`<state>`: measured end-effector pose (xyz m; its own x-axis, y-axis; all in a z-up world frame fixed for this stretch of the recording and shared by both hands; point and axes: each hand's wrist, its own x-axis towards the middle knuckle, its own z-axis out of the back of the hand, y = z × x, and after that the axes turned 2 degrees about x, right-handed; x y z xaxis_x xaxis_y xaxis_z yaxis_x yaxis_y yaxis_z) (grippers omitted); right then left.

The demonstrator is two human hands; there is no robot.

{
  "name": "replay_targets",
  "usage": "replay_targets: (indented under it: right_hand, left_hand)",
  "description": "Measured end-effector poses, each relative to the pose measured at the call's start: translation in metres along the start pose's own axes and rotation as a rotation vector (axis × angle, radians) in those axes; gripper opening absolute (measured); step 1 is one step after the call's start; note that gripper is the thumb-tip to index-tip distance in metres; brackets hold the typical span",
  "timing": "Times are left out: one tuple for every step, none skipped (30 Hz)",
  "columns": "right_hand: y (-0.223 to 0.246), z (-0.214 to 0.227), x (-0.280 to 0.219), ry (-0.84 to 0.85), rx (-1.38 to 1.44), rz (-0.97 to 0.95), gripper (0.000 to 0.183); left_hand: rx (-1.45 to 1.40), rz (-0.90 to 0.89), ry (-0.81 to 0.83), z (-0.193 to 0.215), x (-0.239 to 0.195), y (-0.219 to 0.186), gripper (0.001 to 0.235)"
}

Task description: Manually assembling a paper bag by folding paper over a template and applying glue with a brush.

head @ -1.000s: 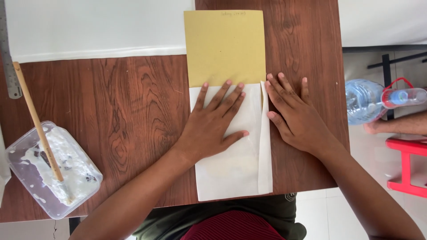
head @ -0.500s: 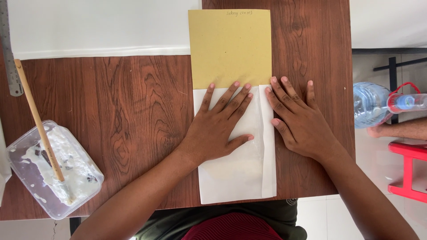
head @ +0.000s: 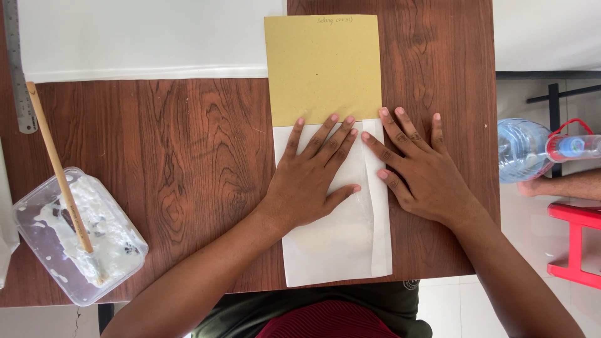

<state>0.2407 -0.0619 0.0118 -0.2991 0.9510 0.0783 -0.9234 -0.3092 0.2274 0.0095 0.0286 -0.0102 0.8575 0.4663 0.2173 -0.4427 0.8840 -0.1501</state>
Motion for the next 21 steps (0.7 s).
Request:
replay_targets:
  right_hand:
    - [0.000,0.000,0.000,0.004,-0.004,-0.003,0.056]
    - [0.000,-0.001,0.000,0.011,-0.007,-0.006,0.056]
    - [0.000,-0.001,-0.001,0.010,-0.007,-0.007,0.056]
    - [0.000,-0.001,-0.001,0.010,-0.010,-0.002,0.055]
    - [0.000,-0.001,-0.001,0.009,-0.013,0.002,0.055]
    - [0.000,-0.001,0.000,0.008,-0.013,0.004,0.055]
    - [0.000,0.000,0.000,0.007,-0.016,0.007,0.055]
    - [0.001,0.000,0.000,0.006,-0.017,0.009,0.054]
    - [0.001,0.000,0.000,0.006,-0.017,0.009,0.054]
    - [0.001,0.000,0.001,0.007,-0.013,0.003,0.054]
    - [0.001,0.000,0.001,0.008,-0.009,-0.003,0.054]
    - [0.002,-0.001,0.001,0.008,-0.012,-0.005,0.054]
    - [0.002,-0.001,0.001,0.009,-0.005,-0.017,0.055]
    - [0.003,-0.001,0.000,0.008,0.000,-0.028,0.056]
    - [0.004,-0.001,-0.001,0.005,-0.003,-0.031,0.056]
    - [0.005,-0.001,-0.002,0.008,0.026,-0.045,0.057]
    - [0.006,0.000,-0.004,0.010,0.055,-0.058,0.059]
    - [0.009,0.001,-0.007,0.007,0.051,-0.061,0.059]
    - [0.012,0.002,-0.011,0.018,0.078,-0.068,0.060]
    - [0.015,0.003,-0.012,0.029,0.105,-0.071,0.061]
    - [0.020,0.003,-0.018,0.026,0.101,-0.070,0.061]
  left_hand:
    - [0.016,0.005,0.001,0.000,0.000,0.000,0.081]
    - [0.030,0.011,0.004,-0.001,0.000,-0.001,0.082]
    - [0.031,0.010,0.004,-0.001,0.000,-0.001,0.082]
    - [0.020,0.018,0.001,-0.001,0.000,-0.001,0.082]
    - [0.009,0.025,-0.002,-0.001,0.000,-0.001,0.083]
    - [0.011,0.026,-0.002,-0.001,0.001,-0.002,0.083]
    - [0.005,0.031,0.002,-0.001,0.001,-0.002,0.083]
    - [-0.001,0.035,0.007,-0.001,0.001,-0.002,0.083]
    - [-0.001,0.035,0.007,-0.002,0.001,-0.002,0.083]
    - [0.012,0.035,0.022,-0.002,0.001,-0.002,0.084]
    - [0.026,0.036,0.037,-0.003,0.001,-0.003,0.084]
    - [0.025,0.033,0.036,-0.003,0.001,-0.002,0.084]
    - [0.017,0.032,0.024,-0.003,0.001,-0.002,0.084]
    - [0.012,0.030,0.012,-0.003,0.001,-0.001,0.084]
    - [0.013,0.025,0.009,-0.003,0.000,-0.001,0.084]
    - [0.013,0.023,0.007,-0.003,0.000,-0.001,0.084]
    - [0.013,0.021,0.005,-0.003,0.000,-0.001,0.084]
    - [0.013,0.017,0.001,-0.004,0.000,-0.001,0.084]
    - [0.025,0.012,-0.011,-0.005,0.000,-0.001,0.084]
    - [0.038,0.011,-0.024,-0.006,-0.001,-0.001,0.084]
    - [0.040,0.010,-0.029,-0.007,-0.001,-0.001,0.084]
